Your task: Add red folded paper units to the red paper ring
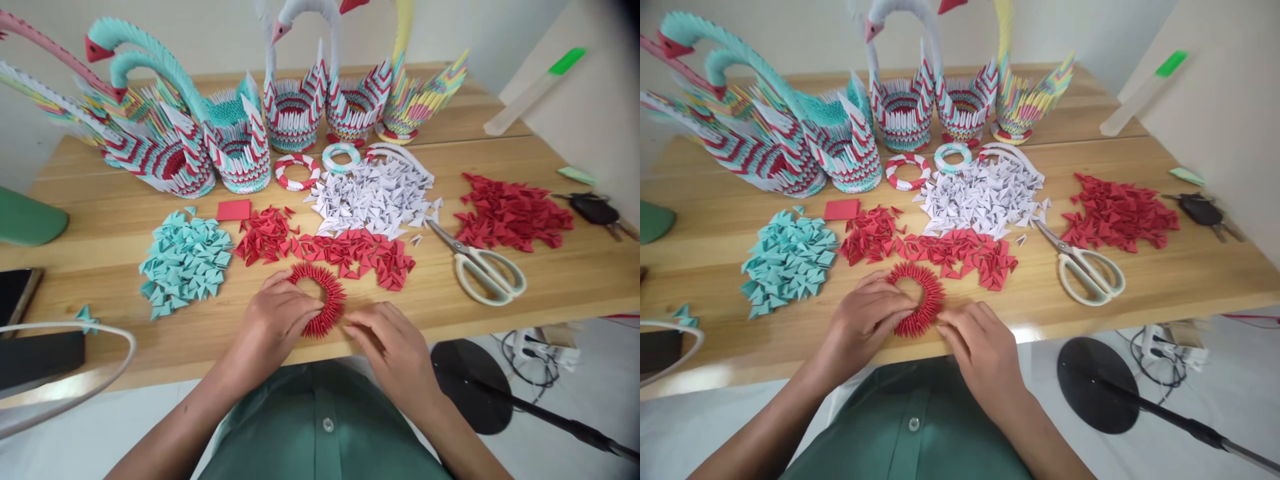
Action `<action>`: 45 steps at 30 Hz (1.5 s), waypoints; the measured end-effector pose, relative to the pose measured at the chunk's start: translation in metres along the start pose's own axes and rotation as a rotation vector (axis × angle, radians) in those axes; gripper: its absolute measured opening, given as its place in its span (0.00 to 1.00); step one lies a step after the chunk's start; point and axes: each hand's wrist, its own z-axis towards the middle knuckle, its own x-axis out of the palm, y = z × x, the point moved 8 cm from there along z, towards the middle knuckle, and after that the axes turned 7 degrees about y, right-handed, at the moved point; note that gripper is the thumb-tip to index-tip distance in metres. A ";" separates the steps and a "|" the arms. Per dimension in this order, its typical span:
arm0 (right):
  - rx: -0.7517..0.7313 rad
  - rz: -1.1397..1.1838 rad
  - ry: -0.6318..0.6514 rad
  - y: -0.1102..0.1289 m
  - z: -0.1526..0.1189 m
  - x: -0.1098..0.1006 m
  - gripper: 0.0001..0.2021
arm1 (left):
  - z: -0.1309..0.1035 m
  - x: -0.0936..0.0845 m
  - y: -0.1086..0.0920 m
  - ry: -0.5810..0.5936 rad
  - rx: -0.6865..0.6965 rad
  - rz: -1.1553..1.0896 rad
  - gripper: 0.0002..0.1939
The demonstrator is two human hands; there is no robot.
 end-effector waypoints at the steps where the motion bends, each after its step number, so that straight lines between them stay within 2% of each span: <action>1: -0.012 0.004 -0.009 0.000 0.001 -0.002 0.06 | -0.002 0.000 -0.001 0.001 -0.002 0.002 0.05; 9: -0.135 -0.015 -0.043 -0.001 0.012 -0.011 0.14 | -0.008 0.012 -0.014 0.083 0.003 0.113 0.12; 20: -0.124 0.046 -0.051 -0.010 0.009 -0.006 0.13 | -0.008 0.016 -0.017 0.016 -0.142 0.108 0.08; 32: -0.116 0.042 -0.050 -0.011 0.007 -0.003 0.13 | -0.002 0.017 -0.017 0.068 -0.119 0.099 0.11; 37: -0.124 0.053 -0.155 -0.013 -0.004 -0.018 0.14 | -0.004 0.017 -0.018 0.069 -0.080 0.098 0.10; 42: 0.069 -0.100 -0.251 -0.049 -0.018 -0.047 0.11 | -0.006 0.018 -0.016 0.048 -0.027 0.102 0.13; 45: 0.106 -0.166 -0.227 -0.063 -0.016 -0.055 0.09 | -0.012 0.002 -0.024 -0.029 0.017 0.116 0.12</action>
